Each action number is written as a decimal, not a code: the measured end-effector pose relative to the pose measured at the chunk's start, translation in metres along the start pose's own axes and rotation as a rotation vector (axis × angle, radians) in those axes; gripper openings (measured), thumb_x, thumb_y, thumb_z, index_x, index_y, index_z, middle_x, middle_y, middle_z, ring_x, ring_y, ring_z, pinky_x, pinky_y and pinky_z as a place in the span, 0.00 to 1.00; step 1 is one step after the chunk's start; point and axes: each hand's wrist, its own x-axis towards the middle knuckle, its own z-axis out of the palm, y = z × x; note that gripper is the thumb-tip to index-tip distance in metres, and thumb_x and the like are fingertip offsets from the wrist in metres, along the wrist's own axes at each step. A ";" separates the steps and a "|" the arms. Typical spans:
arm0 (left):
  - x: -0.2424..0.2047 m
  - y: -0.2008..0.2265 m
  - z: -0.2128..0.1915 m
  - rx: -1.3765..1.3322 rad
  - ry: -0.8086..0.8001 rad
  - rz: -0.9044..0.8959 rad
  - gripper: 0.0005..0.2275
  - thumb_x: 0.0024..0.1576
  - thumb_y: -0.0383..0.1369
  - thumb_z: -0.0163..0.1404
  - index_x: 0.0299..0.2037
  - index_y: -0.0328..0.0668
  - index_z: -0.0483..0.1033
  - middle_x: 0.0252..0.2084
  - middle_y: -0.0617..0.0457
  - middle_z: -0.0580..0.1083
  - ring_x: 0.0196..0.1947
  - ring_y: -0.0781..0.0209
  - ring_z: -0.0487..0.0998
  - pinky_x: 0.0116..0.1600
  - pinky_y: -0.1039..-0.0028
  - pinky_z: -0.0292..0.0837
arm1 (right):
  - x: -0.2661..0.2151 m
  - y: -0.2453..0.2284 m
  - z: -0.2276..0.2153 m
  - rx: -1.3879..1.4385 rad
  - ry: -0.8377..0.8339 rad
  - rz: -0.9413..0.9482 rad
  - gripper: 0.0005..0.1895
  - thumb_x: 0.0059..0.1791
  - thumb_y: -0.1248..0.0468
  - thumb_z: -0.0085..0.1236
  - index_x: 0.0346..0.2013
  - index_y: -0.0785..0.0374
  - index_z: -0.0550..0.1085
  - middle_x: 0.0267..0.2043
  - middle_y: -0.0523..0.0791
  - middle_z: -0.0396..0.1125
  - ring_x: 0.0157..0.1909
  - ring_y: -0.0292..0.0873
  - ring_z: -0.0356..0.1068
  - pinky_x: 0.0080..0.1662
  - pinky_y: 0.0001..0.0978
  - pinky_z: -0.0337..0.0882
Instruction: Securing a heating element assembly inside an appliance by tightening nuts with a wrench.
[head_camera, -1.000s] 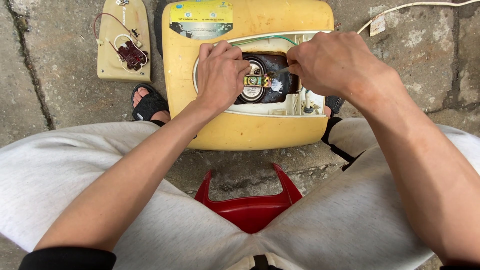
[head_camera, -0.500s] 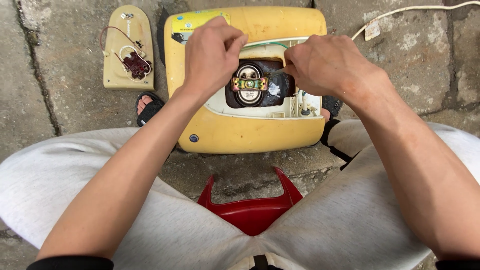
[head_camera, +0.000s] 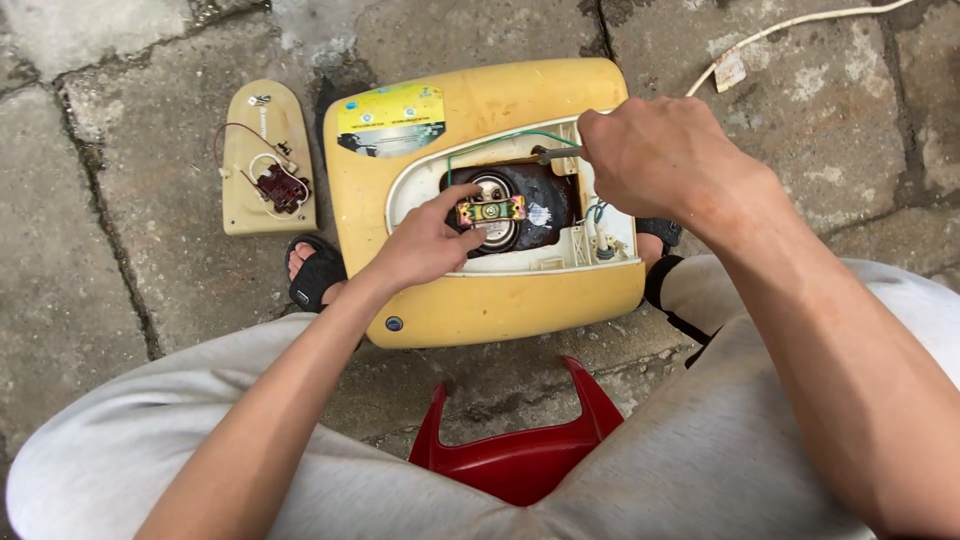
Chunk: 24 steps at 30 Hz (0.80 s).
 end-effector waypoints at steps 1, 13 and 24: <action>0.003 0.002 0.001 0.000 -0.006 -0.002 0.29 0.61 0.41 0.48 0.75 0.60 0.56 0.22 0.50 0.73 0.26 0.60 0.73 0.38 0.70 0.64 | 0.000 0.002 0.001 0.002 -0.006 0.002 0.13 0.58 0.68 0.34 0.47 0.66 0.71 0.34 0.51 0.74 0.37 0.55 0.76 0.44 0.54 0.77; 0.019 0.003 0.001 -0.719 -0.132 -0.258 0.26 0.60 0.33 0.49 0.71 0.62 0.63 0.39 0.33 0.82 0.23 0.58 0.76 0.29 0.77 0.72 | 0.012 0.010 -0.003 0.023 -0.127 -0.002 0.11 0.55 0.73 0.36 0.44 0.65 0.70 0.28 0.49 0.78 0.37 0.55 0.77 0.42 0.51 0.76; 0.023 0.005 0.002 -0.476 -0.106 -0.165 0.21 0.58 0.32 0.51 0.62 0.59 0.63 0.25 0.49 0.73 0.22 0.65 0.67 0.29 0.76 0.62 | 0.017 0.003 0.002 -0.036 -0.129 -0.046 0.12 0.51 0.74 0.40 0.46 0.65 0.70 0.31 0.51 0.78 0.37 0.56 0.78 0.38 0.49 0.75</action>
